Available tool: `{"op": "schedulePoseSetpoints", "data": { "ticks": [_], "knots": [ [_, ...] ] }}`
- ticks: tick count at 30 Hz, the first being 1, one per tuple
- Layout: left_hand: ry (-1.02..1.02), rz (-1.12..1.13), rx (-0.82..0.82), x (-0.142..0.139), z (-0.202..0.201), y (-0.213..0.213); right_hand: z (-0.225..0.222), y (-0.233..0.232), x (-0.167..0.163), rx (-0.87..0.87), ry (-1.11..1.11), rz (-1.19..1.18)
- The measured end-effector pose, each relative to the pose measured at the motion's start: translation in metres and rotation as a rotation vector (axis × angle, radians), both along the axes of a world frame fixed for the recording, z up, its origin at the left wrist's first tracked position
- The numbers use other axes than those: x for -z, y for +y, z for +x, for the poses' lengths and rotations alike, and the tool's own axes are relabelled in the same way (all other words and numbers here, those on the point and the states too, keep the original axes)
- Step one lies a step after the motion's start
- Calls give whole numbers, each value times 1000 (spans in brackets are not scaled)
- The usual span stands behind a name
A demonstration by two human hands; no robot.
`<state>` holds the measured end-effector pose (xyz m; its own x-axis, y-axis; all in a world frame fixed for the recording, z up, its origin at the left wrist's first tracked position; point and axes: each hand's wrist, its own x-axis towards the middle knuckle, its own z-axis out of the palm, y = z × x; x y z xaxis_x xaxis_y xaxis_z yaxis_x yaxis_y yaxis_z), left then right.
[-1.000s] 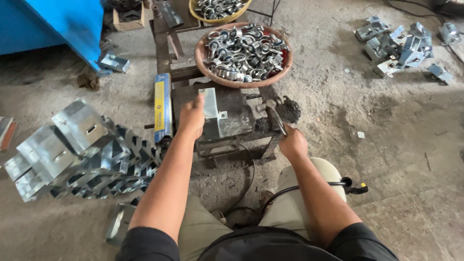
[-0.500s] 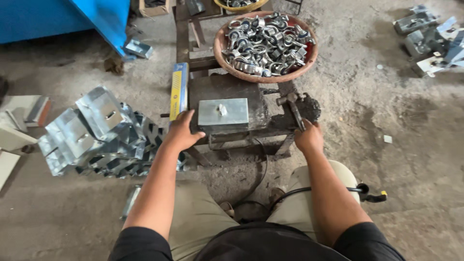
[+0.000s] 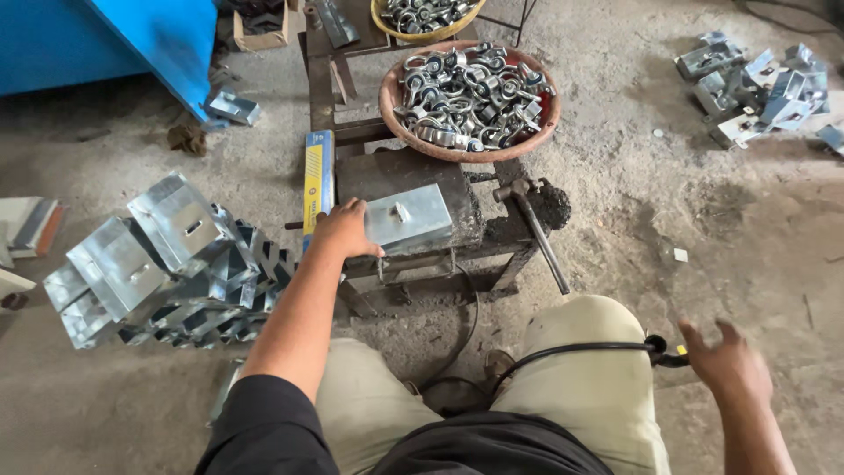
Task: The person repeatedly picks up small metal boxes and metal rings, places the rings on the boxes, and welds them together using a handheld welding torch. After each weld, the person sets the finished unit aside and repeats the process with new parts.
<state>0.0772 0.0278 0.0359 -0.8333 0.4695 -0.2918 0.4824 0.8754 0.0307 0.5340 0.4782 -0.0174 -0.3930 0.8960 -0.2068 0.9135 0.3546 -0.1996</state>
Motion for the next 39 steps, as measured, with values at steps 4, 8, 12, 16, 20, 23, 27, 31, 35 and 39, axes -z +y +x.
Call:
{"op": "schedulePoseSetpoints", "data": {
  "ticks": [4,8,12,16,20,23,27,31,35,39],
  "knots": [
    [4,-16,-21,-8,10,-8,20,-20,45,420,441,-737],
    [-7,-47,-58,-19,14,-10,-7,-26,74,630,908,-927],
    [-10,-114,-98,-22,15,-4,-40,-23,66,531,1278,-900],
    [-31,-174,-139,-20,13,7,-96,-23,29,444,1798,-1123],
    [-27,-238,-172,-22,11,19,-164,-71,-24,434,1849,-1507],
    [-55,-284,-197,-25,12,27,-199,-132,-51,399,1496,-1378],
    [-61,-310,-195,-26,15,33,-222,-183,-59,-154,1153,-1095],
    [-70,-326,-231,-21,11,38,-227,-193,-35,-473,994,-613],
    [-59,-333,-223,-17,4,43,-230,-191,-14,-536,901,-621],
    [-31,-345,-203,-16,3,44,-237,-199,-12,-736,982,-424]
  ]
}}
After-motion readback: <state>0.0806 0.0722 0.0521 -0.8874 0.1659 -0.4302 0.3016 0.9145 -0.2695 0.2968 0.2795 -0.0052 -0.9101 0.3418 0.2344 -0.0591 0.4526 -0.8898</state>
